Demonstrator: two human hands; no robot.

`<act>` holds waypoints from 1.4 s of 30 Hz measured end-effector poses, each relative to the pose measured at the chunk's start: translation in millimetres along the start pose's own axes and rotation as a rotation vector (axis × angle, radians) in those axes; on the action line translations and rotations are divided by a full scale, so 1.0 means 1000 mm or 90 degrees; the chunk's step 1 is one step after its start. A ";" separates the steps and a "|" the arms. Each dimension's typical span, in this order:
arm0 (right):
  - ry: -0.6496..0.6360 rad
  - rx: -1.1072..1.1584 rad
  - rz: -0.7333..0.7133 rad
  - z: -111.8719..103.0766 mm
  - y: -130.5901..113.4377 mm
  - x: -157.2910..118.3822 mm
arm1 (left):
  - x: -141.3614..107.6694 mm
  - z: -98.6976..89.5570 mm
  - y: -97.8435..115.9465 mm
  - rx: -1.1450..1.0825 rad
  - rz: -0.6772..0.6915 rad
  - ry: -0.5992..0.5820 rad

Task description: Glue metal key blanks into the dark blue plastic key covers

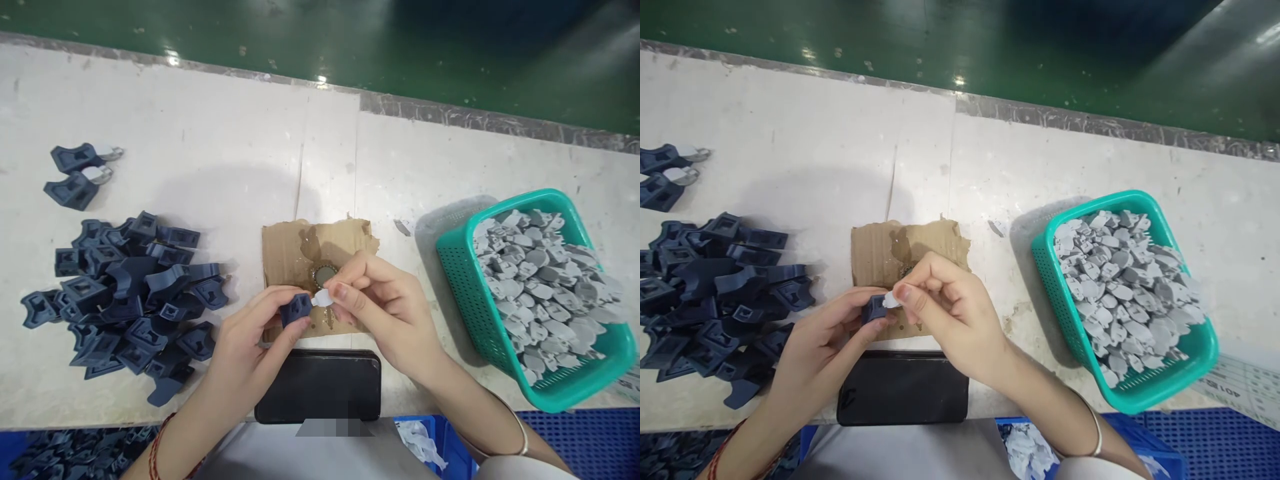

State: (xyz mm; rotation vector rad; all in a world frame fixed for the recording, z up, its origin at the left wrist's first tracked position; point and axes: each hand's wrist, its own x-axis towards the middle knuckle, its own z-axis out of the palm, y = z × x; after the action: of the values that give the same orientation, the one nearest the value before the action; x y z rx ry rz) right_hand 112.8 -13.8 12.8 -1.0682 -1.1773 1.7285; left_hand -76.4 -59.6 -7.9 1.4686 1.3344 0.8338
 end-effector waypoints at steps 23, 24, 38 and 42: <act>-0.013 -0.211 -0.028 0.004 0.000 -0.005 | 0.001 0.000 0.003 0.035 0.067 0.007; -0.011 -0.225 -0.025 0.004 0.000 -0.005 | 0.001 0.001 0.004 0.038 0.070 0.010; -0.001 -0.287 -0.019 0.010 -0.001 -0.007 | 0.000 0.000 0.004 0.049 0.088 0.005; -0.010 -0.280 -0.050 0.009 -0.003 -0.006 | 0.000 0.000 0.006 0.036 0.087 -0.019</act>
State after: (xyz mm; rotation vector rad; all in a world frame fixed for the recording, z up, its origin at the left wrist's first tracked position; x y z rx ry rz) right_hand 107.5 -21.3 19.3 -1.2432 -1.6341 1.4523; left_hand -74.6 -58.9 -2.1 1.6245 1.2557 0.8639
